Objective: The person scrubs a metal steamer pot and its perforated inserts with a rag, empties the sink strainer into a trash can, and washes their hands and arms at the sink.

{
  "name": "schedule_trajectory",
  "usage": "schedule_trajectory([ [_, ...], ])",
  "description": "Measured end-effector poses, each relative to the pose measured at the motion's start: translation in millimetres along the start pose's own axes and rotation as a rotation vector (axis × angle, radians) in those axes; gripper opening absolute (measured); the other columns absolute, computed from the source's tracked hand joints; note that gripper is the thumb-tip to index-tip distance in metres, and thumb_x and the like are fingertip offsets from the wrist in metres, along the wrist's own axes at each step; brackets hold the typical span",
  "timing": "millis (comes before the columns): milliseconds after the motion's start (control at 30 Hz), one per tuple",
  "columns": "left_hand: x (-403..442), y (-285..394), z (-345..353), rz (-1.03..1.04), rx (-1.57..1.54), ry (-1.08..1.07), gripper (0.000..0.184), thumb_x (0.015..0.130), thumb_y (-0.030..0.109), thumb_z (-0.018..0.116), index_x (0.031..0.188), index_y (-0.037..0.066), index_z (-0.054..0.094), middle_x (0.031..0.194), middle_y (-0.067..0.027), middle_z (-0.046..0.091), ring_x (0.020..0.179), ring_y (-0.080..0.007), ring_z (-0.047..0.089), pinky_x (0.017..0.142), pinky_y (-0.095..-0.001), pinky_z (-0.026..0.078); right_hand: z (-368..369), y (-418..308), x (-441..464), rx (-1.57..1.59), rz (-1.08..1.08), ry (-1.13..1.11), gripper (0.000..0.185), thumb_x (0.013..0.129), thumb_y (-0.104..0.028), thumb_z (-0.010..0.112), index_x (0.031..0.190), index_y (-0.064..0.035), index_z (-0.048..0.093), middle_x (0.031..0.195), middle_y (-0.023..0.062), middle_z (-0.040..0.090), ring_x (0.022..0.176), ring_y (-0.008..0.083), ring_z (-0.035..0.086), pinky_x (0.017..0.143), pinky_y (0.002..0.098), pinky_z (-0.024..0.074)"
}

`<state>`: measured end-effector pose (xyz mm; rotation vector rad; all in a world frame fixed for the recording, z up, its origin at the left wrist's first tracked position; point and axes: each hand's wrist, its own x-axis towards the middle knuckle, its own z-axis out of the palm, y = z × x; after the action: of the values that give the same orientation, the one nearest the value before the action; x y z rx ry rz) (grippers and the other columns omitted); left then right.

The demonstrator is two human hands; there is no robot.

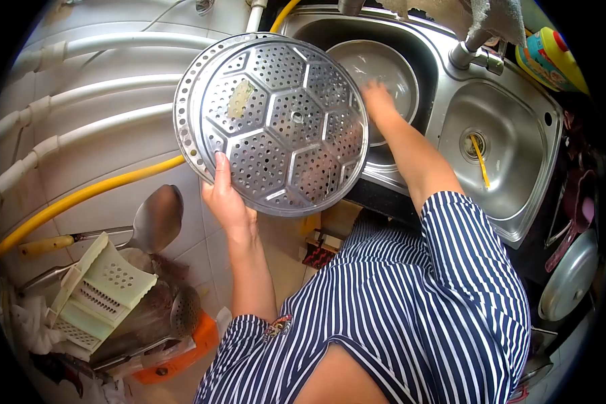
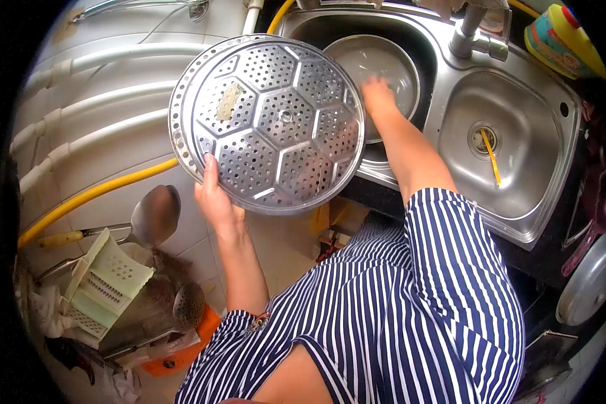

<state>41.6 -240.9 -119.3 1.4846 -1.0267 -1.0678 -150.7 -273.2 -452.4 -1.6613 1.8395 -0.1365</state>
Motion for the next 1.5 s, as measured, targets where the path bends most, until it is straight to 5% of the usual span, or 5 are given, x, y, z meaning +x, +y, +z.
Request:
schedule_trajectory([
  [267,18.8,-21.5,-5.3,-0.003,-0.024,-0.058,0.029,0.096,0.011,0.05,0.12,-0.006,0.052,0.111,-0.0146,0.061,0.095,-0.0197,0.062,0.081,-0.0321,0.052,-77.4,-91.9,-72.2,0.899,0.014,0.898,0.034,0.069,0.0,0.048,0.098,-0.003,0.066,0.1,0.0189,0.063,0.093,0.0343,0.058,0.09,0.0427,0.0444],
  [400,33.1,-40.1,-4.0,0.063,-0.005,-0.116,0.027,0.095,0.009,0.052,0.118,-0.006,0.052,0.111,-0.0116,0.06,0.097,-0.0161,0.059,0.084,-0.0299,0.048,-120.8,-180.0,-116.6,0.975,-0.633,0.677,0.041,0.08,-0.011,0.054,0.121,-0.0095,0.058,0.127,0.0168,0.054,0.125,0.0349,0.044,0.11,0.0445,0.0274],
  [733,12.7,-28.7,-2.8,-0.04,-0.066,-0.114,0.027,0.094,0.005,0.049,0.118,-0.007,0.051,0.107,-0.0149,0.061,0.091,-0.0207,0.063,0.08,-0.0333,0.053,-82.5,-105.4,-29.2,0.631,0.072,0.48,0.07,0.096,-0.049,0.028,0.142,0.0036,0.027,0.153,0.0149,0.021,0.143,0.0322,0.013,0.115,0.0441,0.0065],
  [967,7.5,-26.4,12.4,-0.017,-0.021,-0.129,0.024,0.093,0.002,0.05,0.116,-0.006,0.052,0.107,-0.0101,0.06,0.09,-0.0155,0.059,0.081,-0.0294,0.049,-148.9,-192.9,-66.5,0.63,-0.635,0.656,0.05,0.094,-0.036,0.04,0.142,-0.0198,0.038,0.148,0.0131,0.032,0.14,0.0332,0.022,0.114,0.0509,0.0099],
  [1500,30.5,-59.9,26.5,0.186,0.188,0.036,0.018,0.093,0.005,0.054,0.109,-0.003,0.056,0.101,-0.0086,0.061,0.088,-0.0138,0.059,0.079,-0.029,0.049,-7.4,-6.5,-12.9,0.328,0.366,-0.014,0.031,0.088,-0.011,0.048,0.119,-0.0085,0.05,0.119,0.0229,0.048,0.109,0.0412,0.052,0.09,0.0494,0.0459],
])
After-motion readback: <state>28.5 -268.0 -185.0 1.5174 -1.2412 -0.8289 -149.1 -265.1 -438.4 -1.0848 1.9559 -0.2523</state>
